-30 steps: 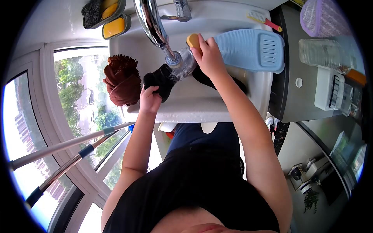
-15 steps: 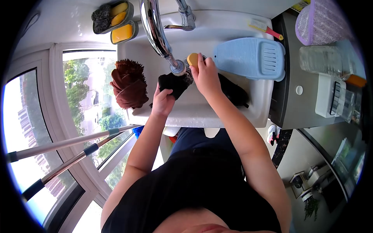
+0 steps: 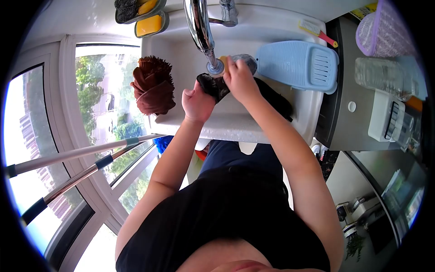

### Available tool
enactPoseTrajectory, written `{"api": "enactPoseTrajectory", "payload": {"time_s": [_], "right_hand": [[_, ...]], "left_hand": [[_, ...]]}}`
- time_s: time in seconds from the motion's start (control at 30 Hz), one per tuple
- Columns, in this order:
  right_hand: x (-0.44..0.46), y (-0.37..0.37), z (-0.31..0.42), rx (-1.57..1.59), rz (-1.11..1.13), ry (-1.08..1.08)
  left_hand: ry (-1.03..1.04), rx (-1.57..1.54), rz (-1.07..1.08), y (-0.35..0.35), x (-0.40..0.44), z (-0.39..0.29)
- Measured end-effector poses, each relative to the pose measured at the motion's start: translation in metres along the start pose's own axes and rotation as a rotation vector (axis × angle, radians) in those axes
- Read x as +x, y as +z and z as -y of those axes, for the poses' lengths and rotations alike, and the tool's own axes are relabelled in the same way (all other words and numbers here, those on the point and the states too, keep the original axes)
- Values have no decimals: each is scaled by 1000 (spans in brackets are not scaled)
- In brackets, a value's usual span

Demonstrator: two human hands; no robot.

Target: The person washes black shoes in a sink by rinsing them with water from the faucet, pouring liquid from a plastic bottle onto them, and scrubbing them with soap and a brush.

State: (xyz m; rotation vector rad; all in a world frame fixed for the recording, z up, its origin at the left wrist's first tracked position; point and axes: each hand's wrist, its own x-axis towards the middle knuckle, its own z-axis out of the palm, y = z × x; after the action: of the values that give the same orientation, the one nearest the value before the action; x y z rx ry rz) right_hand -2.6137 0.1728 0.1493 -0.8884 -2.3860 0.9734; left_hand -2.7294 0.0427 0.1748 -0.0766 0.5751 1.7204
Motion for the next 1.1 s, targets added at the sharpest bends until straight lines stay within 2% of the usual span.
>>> {"api": "enactPoseTrajectory", "payload": {"time_s": [0.03,0.07,0.1,0.17,0.27,0.3,0.37,0.4,0.43,0.5,0.53,0.57,0.63,0.67,0.7,0.77,0.8,0.83,0.9,0.93,0.97,1.03,1.1], "right_hand": [[2,0,-5,-31,-49,97],[-3,-2,8,-19,-21,48],[-10,4,20,61,11,-107],[-13,3,27,86,15,-231],[5,-7,0,-53,-40,148],[1,-6,8,-54,-41,146],[-14,-1,32,34,30,-115],[-16,1,32,95,6,-194],[-13,1,23,95,6,-194],[-5,-2,-2,-14,-69,118],[-7,0,-4,-78,-53,155],[-11,1,4,-78,-56,154],[-27,3,27,45,19,-140],[-25,0,22,20,16,-188],[-20,-3,13,20,16,-186],[-12,-8,0,-56,-51,138],[-14,-5,5,-90,-52,154],[-21,-2,12,-86,-48,156],[-29,-2,26,-30,25,-154],[-26,-4,20,-27,11,-162],[-20,-9,11,-79,46,-21],[-14,-4,-4,-143,-37,131],[-24,-1,24,-42,-3,-50]], "left_hand": [[-7,16,12,4,-1,4],[-6,-9,33,4,1,7],[-3,-10,33,2,0,7],[-3,-35,-59,-4,-3,7],[17,20,9,12,-2,12],[12,28,16,17,-2,13],[-5,-15,48,-5,-1,14],[5,10,-2,-8,-3,11],[15,36,-50,-9,-3,11],[25,7,16,2,-4,13],[21,15,6,5,-3,16],[17,23,-1,7,-1,17],[13,-9,-28,-2,0,15],[20,-7,-26,0,-2,13],[27,-3,-24,6,-4,11],[13,5,6,12,-3,12],[3,-1,15,6,1,14],[-9,-7,22,2,2,14],[-15,-21,-17,2,1,9],[9,-16,-18,3,0,6],[30,-14,-27,6,-4,6],[25,-1,-16,13,-6,6],[4,-48,-5,-1,-2,7]]}}
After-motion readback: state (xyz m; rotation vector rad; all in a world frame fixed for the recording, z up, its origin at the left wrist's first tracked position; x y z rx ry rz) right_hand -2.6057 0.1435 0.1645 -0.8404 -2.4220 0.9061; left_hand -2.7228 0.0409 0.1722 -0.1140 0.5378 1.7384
